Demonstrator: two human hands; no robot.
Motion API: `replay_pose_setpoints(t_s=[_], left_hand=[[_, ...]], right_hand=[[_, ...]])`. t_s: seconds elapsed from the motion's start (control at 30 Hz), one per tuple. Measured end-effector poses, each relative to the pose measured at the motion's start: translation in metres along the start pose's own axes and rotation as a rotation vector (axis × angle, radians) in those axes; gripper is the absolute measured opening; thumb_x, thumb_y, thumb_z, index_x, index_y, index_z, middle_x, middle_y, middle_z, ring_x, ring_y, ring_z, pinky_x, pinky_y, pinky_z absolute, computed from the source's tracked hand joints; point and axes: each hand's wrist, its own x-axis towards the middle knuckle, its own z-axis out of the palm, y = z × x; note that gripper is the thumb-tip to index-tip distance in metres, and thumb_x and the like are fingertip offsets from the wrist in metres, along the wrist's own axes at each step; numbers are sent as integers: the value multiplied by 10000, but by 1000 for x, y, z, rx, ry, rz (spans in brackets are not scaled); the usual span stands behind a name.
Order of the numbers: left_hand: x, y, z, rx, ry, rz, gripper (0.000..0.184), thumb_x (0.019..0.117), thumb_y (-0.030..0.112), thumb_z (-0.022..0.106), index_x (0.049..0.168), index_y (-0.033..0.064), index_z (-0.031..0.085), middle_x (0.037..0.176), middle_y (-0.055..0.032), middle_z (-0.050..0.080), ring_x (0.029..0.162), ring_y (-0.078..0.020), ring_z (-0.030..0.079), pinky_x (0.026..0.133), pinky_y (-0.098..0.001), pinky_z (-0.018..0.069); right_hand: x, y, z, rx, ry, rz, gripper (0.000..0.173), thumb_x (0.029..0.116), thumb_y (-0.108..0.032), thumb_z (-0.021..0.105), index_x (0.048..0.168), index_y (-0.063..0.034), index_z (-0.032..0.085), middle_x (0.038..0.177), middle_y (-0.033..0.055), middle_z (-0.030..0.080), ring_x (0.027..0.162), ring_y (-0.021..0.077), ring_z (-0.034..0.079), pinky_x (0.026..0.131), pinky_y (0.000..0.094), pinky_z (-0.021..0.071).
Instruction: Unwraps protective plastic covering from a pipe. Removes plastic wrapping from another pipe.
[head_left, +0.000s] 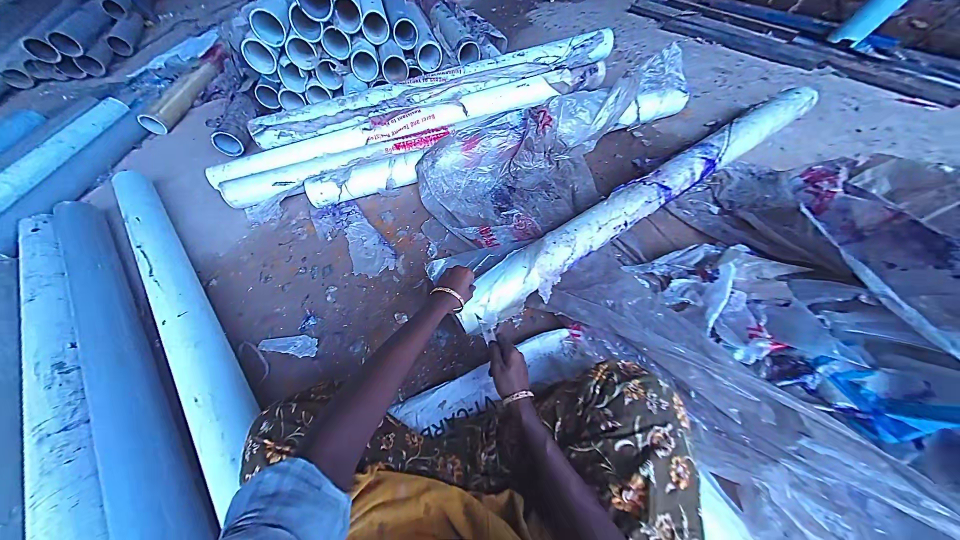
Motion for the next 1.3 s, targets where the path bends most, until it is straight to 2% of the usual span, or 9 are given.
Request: replay_pose_setpoints(t_s=[0.1, 0.23, 0.37, 0.6, 0.8, 0.87, 0.97, 1.07, 1.3], left_hand=[[-2, 1, 2, 0, -12, 2, 311, 1068, 114, 515, 1223, -133, 623, 1288, -316, 621, 1279, -443, 571, 1099, -573, 415], [-3, 3, 1, 9, -7, 1, 308, 1069, 115, 513, 1230, -123, 625, 1296, -303, 624, 1286, -429, 571, 1106, -559, 411], [-1, -3, 7, -22, 24, 20, 289, 1055, 108, 542, 1191, -124, 646, 1263, -303, 640, 1253, -436, 591, 1081, -571, 432], [-3, -1, 6, -27, 6, 25, 302, 1064, 112, 526, 1215, -127, 632, 1270, -309, 631, 1265, -438, 580, 1090, -572, 422], [-5, 2, 5, -25, 11, 5, 292, 1060, 99, 528, 1205, -132, 635, 1280, -311, 628, 1270, -436, 579, 1092, -566, 423], [-3, -3, 10, -56, 28, 19, 296, 1060, 105, 533, 1201, -130, 644, 1263, -311, 639, 1258, -437, 588, 1089, -569, 424], [-4, 0, 2, -33, 5, -1, 312, 1071, 119, 518, 1226, -126, 631, 1295, -308, 625, 1287, -431, 570, 1110, -563, 406], [-6, 2, 6, -15, -4, 10, 311, 1069, 118, 521, 1220, -130, 633, 1294, -310, 623, 1291, -434, 564, 1113, -563, 404], [-3, -2, 7, -69, 43, -8, 302, 1063, 117, 534, 1172, -138, 653, 1248, -317, 642, 1253, -440, 586, 1095, -566, 414]], right_hand=[[15, -19, -12, -151, -16, 50, 409, 1131, -264, 357, 1293, 9, 615, 1129, 258, 689, 1076, 417, 672, 916, 596, 490], [19, -27, -4, -318, -70, 90, 455, 1136, -336, 321, 1282, -28, 623, 1177, 244, 691, 1140, 404, 665, 939, 577, 493], [-2, -19, 8, -432, -190, 118, 480, 1133, -356, 313, 1384, -60, 597, 1248, 231, 684, 1185, 398, 655, 984, 565, 488], [12, -19, 2, -214, 48, 71, 434, 1132, -303, 343, 1234, -10, 647, 1087, 250, 702, 1062, 418, 680, 893, 590, 494], [5, -14, 13, -355, -146, 90, 457, 1136, -316, 322, 1370, -36, 597, 1236, 253, 679, 1173, 415, 654, 980, 570, 484], [-11, -4, 21, -413, -235, 99, 480, 1127, -360, 337, 1327, -40, 634, 1229, 235, 690, 1176, 393, 659, 985, 564, 487], [-5, -5, 19, -175, -6, 51, 451, 1126, -310, 376, 1280, 1, 663, 1098, 264, 714, 1059, 438, 686, 912, 605, 493], [18, -11, 4, -118, 104, 61, 434, 1130, -281, 353, 1254, 15, 645, 1095, 273, 698, 1065, 443, 673, 904, 604, 487], [9, -7, 9, -282, -125, 48, 464, 1134, -317, 326, 1298, 0, 623, 1185, 261, 688, 1146, 422, 661, 966, 579, 485]])
